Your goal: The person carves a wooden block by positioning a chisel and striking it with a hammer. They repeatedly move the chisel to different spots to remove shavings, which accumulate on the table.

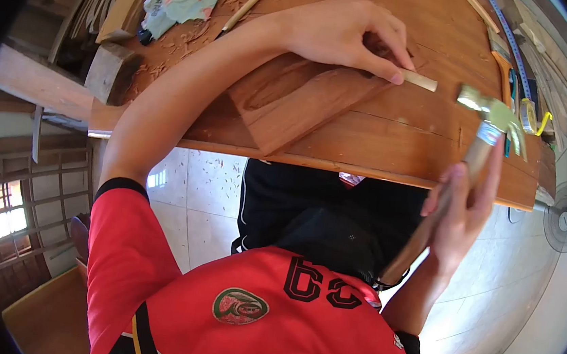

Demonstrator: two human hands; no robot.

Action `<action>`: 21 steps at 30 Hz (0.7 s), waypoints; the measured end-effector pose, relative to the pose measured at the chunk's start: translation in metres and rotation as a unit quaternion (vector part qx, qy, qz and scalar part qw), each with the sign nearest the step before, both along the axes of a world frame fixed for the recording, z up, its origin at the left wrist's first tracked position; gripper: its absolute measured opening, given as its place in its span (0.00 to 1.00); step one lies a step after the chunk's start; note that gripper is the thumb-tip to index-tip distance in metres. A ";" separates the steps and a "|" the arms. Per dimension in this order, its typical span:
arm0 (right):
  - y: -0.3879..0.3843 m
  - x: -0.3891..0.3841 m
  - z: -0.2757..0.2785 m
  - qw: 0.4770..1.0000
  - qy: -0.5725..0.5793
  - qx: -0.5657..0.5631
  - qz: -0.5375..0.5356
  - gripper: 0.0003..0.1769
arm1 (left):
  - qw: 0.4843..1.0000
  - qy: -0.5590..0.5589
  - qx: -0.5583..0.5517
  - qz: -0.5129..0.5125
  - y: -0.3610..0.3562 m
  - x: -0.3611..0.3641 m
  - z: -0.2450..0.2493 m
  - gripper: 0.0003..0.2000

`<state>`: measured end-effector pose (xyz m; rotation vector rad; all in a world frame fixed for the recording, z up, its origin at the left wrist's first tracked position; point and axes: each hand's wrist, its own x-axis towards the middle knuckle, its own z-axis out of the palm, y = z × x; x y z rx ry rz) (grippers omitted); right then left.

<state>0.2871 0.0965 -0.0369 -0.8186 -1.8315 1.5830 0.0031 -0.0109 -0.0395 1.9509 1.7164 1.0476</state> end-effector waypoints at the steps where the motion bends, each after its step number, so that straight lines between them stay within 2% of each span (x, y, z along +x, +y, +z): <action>1: 0.007 0.001 0.002 1.000 0.002 0.010 -0.011 0.37 | 1.000 -0.015 -0.026 0.007 -0.001 0.002 0.006 0.16; 2: 0.011 0.002 0.003 0.999 0.012 0.017 -0.024 0.37 | 0.998 -0.029 -0.051 0.013 -0.001 0.004 0.011 0.16; 5: 0.016 0.005 0.003 0.999 0.028 0.011 -0.026 0.38 | 0.995 -0.093 -0.020 0.026 -0.009 -0.006 0.011 0.15; 8: 0.014 0.008 -0.002 1.000 0.024 -0.002 -0.004 0.38 | 0.960 -0.272 -0.067 0.027 -0.030 -0.018 0.026 0.09; 9: 0.013 0.009 -0.004 1.000 0.019 -0.008 0.004 0.38 | 0.940 -0.341 -0.015 0.017 -0.035 -0.023 0.020 0.10; 11: 0.012 0.010 -0.007 1.000 0.010 -0.017 0.012 0.38 | 0.936 -0.335 0.108 -0.004 -0.045 -0.027 0.013 0.11; 13: 0.013 0.011 -0.010 1.000 0.017 -0.019 0.016 0.38 | 0.935 -0.318 0.154 0.029 -0.058 -0.034 0.015 0.12; 15: 0.014 0.012 -0.011 1.000 0.019 -0.018 0.017 0.38 | 0.941 -0.292 0.124 0.120 -0.073 -0.040 0.021 0.12; 18: 0.016 0.013 -0.009 1.000 0.017 -0.009 0.015 0.39 | 0.942 -0.309 0.119 0.061 -0.069 -0.033 0.034 0.11; 21: 0.017 0.014 -0.009 1.000 0.018 -0.006 0.018 0.39 | 0.972 -0.236 0.010 0.011 -0.053 -0.017 0.044 0.12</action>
